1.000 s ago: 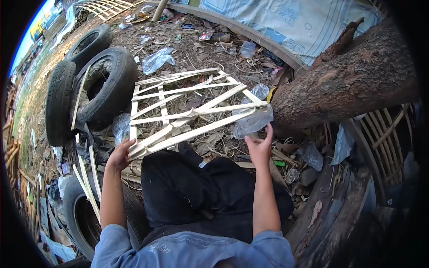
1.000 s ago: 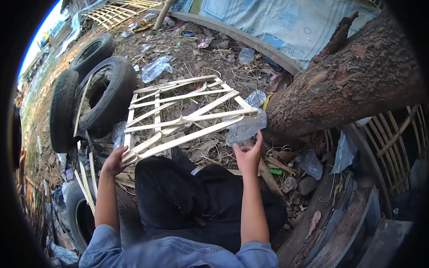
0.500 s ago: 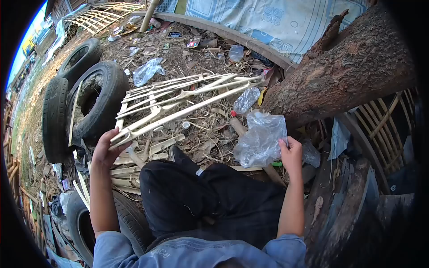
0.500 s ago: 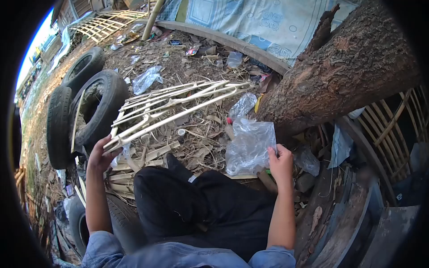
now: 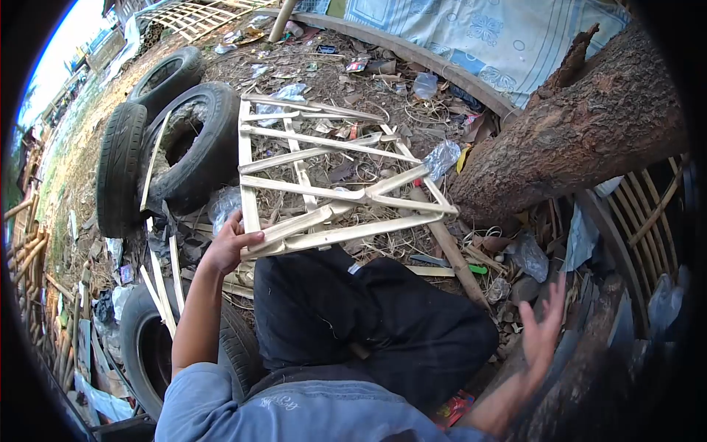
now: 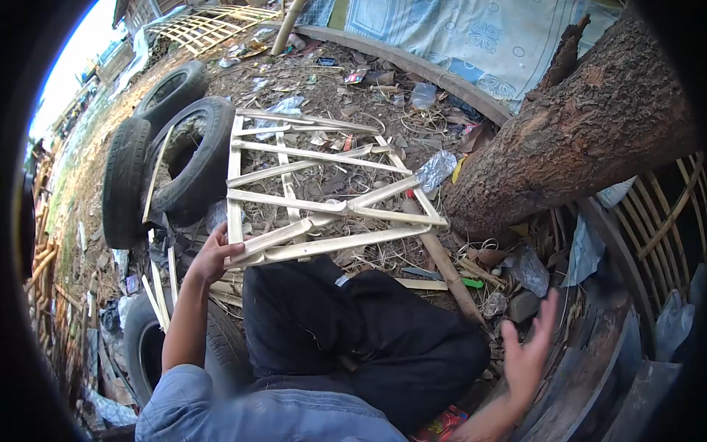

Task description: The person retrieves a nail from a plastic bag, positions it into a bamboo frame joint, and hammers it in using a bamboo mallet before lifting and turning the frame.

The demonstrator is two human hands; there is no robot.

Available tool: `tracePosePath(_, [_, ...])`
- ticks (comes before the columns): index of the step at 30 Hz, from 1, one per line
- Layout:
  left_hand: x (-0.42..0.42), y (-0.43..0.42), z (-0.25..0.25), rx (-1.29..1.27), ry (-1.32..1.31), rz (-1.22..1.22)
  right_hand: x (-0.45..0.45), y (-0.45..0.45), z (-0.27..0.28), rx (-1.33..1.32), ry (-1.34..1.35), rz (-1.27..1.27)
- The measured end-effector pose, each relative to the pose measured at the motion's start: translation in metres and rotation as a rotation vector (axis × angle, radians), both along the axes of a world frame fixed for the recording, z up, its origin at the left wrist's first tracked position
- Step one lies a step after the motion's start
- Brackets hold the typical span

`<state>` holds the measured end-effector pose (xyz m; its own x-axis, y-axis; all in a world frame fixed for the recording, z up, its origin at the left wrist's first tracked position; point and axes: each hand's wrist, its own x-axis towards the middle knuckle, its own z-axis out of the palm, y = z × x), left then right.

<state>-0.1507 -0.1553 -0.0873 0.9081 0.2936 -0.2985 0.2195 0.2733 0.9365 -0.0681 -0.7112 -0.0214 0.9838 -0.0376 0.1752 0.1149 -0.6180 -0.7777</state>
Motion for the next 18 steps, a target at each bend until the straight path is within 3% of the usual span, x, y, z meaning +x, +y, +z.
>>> tracePosePath(3, [-0.003,-0.001,0.004,0.183,-0.029,-0.076,0.034,0.079,-0.026,0.093,0.196,0.313])
tracePosePath(6, [0.008,0.017,0.028,0.255,-0.032,-0.136,0.078,0.126,-0.085,0.148,0.307,0.363])
tracePosePath(9, [0.031,0.05,0.037,0.278,-0.062,-0.211,0.113,0.157,-0.142,-0.04,0.25,0.304])
tracePosePath(12, [0.055,0.084,0.048,0.297,-0.054,-0.268,0.127,0.178,-0.167,-0.167,0.444,0.038])
tracePosePath(14, [0.069,0.096,0.065,0.324,0.002,-0.273,0.134,0.181,-0.198,-0.069,0.625,0.047])
tracePosePath(15, [0.076,0.116,0.063,0.372,0.011,-0.319,0.142,0.179,-0.251,-0.032,0.592,0.085])
tracePosePath(18, [0.1,0.142,0.078,0.391,0.05,-0.327,0.139,0.205,-0.254,0.292,0.844,0.14])
